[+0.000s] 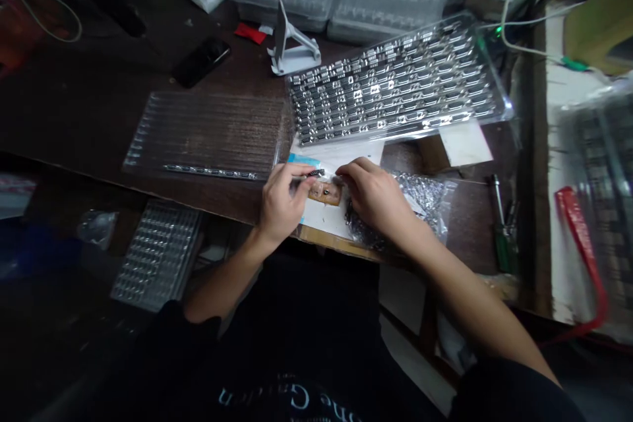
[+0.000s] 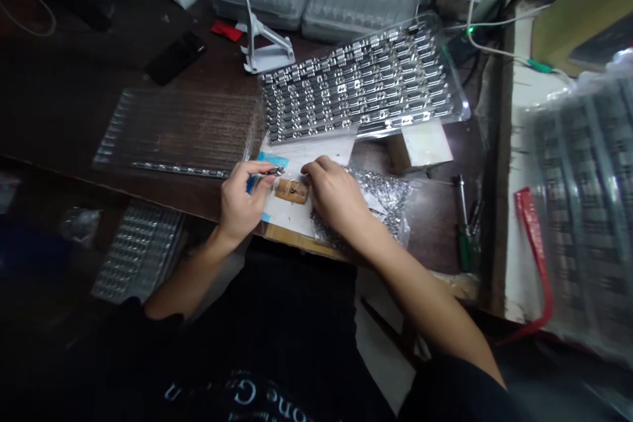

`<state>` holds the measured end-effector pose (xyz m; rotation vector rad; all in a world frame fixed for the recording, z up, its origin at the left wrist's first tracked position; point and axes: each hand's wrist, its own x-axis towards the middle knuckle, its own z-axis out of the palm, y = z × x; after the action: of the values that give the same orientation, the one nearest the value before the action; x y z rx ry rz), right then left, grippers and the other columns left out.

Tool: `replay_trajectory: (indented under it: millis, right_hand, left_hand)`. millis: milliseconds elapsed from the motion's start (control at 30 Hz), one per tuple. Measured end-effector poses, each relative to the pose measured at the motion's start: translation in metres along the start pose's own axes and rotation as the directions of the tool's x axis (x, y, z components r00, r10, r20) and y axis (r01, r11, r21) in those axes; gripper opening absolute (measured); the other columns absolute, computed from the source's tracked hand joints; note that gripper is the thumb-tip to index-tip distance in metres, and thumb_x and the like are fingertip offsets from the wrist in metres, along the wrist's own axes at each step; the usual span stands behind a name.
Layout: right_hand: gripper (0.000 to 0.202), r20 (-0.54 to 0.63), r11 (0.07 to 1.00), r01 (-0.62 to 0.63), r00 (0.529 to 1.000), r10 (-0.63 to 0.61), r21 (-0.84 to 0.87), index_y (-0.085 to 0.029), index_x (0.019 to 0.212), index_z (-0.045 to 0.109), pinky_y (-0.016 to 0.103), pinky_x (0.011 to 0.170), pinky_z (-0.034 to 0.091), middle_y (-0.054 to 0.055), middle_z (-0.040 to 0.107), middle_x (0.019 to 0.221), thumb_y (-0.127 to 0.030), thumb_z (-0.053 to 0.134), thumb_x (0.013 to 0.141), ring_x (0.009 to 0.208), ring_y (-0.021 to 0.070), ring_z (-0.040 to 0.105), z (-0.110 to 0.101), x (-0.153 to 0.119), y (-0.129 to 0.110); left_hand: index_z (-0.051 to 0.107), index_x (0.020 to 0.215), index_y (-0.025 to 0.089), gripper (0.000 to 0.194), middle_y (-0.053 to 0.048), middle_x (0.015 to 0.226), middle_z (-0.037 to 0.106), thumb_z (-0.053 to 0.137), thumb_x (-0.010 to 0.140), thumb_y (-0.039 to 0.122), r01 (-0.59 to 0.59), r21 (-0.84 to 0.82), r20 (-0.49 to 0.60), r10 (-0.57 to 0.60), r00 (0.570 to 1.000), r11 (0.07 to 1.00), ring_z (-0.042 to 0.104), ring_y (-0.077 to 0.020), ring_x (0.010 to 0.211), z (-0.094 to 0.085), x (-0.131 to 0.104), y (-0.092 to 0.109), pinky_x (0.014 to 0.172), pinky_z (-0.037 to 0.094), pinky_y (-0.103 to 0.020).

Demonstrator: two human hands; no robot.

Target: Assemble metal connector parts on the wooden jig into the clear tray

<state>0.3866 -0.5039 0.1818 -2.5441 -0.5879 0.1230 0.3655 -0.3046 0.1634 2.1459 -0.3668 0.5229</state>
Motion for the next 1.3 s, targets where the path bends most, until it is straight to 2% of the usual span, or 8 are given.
replay_trajectory:
  millis: [133,233,333,467,700,1033,1167,1300]
  right_hand:
    - [0.021,0.119,0.99,0.138,0.983,-0.14,0.025,-0.014,0.109,0.068,0.03,0.076,0.046,0.011,0.066,0.101,-0.018,0.049,0.101,0.087,0.0209,0.061,0.001,0.001,-0.011]
    - [0.023,0.175,0.967,0.237,0.96,-0.218,-0.092,-0.012,0.114,0.067,0.033,0.078,0.046,0.013,0.065,0.104,-0.014,0.049,0.1,0.092,0.0233,0.059,0.001,-0.001,-0.017]
    - [0.026,0.21,0.938,0.292,0.945,-0.252,-0.186,-0.01,0.117,0.066,0.035,0.079,0.046,0.015,0.065,0.106,-0.008,0.048,0.098,0.093,0.0246,0.059,0.001,-0.002,-0.022]
    - [0.028,0.202,0.946,0.285,0.946,-0.252,-0.156,-0.012,0.121,0.067,0.033,0.076,0.046,0.013,0.068,0.104,-0.01,0.052,0.098,0.09,0.0234,0.061,-0.002,-0.002,-0.02]
    - [0.027,0.009,0.983,0.156,0.988,-0.155,-0.101,-0.015,0.112,0.072,0.034,0.075,0.046,0.013,0.073,0.104,-0.026,0.049,0.101,0.091,0.0242,0.066,-0.028,-0.005,0.001]
    - [0.016,0.204,0.954,0.136,0.976,-0.082,-0.266,-0.015,0.101,0.073,0.034,0.07,0.038,0.012,0.07,0.097,-0.021,0.061,0.092,0.084,0.0234,0.064,-0.032,-0.012,0.004]
    - [0.017,0.221,0.94,0.165,0.97,-0.101,-0.298,-0.013,0.092,0.071,0.034,0.07,0.035,0.011,0.07,0.093,-0.009,0.055,0.092,0.082,0.0213,0.064,-0.036,-0.014,0.0]
    - [0.019,0.228,0.945,0.149,0.97,-0.083,-0.29,-0.013,0.094,0.07,0.032,0.068,0.034,0.01,0.072,0.091,-0.004,0.055,0.089,0.079,0.0194,0.063,-0.041,-0.016,-0.001]
  left_hand:
    - [0.067,0.101,0.021,0.012,-0.004,0.099,0.074,0.064,0.093,0.029,0.073,0.16,-0.029,-0.069,0.997,0.984,0.068,-0.0198,0.096,-0.033,0.006,-0.017,0.09,0.052,-0.034]
    - [0.069,0.1,0.022,0.012,-0.003,0.101,0.075,0.062,0.092,0.029,0.086,0.299,0.008,-0.092,0.996,0.95,0.068,-0.0212,0.099,-0.059,0.011,-0.031,0.095,0.05,-0.037]
    - [0.071,0.096,0.023,0.01,-0.003,0.099,0.076,0.063,0.092,0.029,0.035,0.37,0.075,-0.068,0.995,0.928,0.068,-0.0222,0.1,-0.076,0.011,-0.043,0.097,0.048,-0.038]
    - [0.07,0.092,0.025,0.007,-0.002,0.099,0.077,0.064,0.091,0.027,-0.028,0.399,0.173,-0.045,0.984,0.916,0.067,-0.0237,0.106,-0.082,0.008,-0.054,0.103,0.043,-0.043]
    - [0.069,0.088,0.026,0.009,-0.003,0.1,0.076,0.062,0.092,0.031,-0.053,0.434,0.249,-0.063,0.966,0.9,0.062,-0.027,0.114,-0.087,0.009,-0.055,0.108,0.035,-0.05]
    - [0.064,0.089,0.026,0.005,-0.005,0.124,0.07,0.061,0.088,0.022,-0.102,0.594,0.294,-0.097,0.951,0.798,0.052,-0.0346,0.132,-0.111,0.018,-0.053,0.11,0.032,-0.057]
    - [0.064,0.096,0.026,0.014,-0.006,0.124,0.07,0.059,0.086,0.017,-0.111,0.553,0.277,-0.056,0.959,0.826,0.053,-0.0359,0.132,-0.098,0.034,-0.04,0.111,0.033,-0.059]
    - [0.067,0.096,0.027,0.012,-0.004,0.12,0.072,0.06,0.088,0.02,-0.189,0.373,0.321,0.065,0.945,0.908,0.056,-0.0319,0.127,-0.049,0.065,-0.007,0.11,0.036,-0.055]
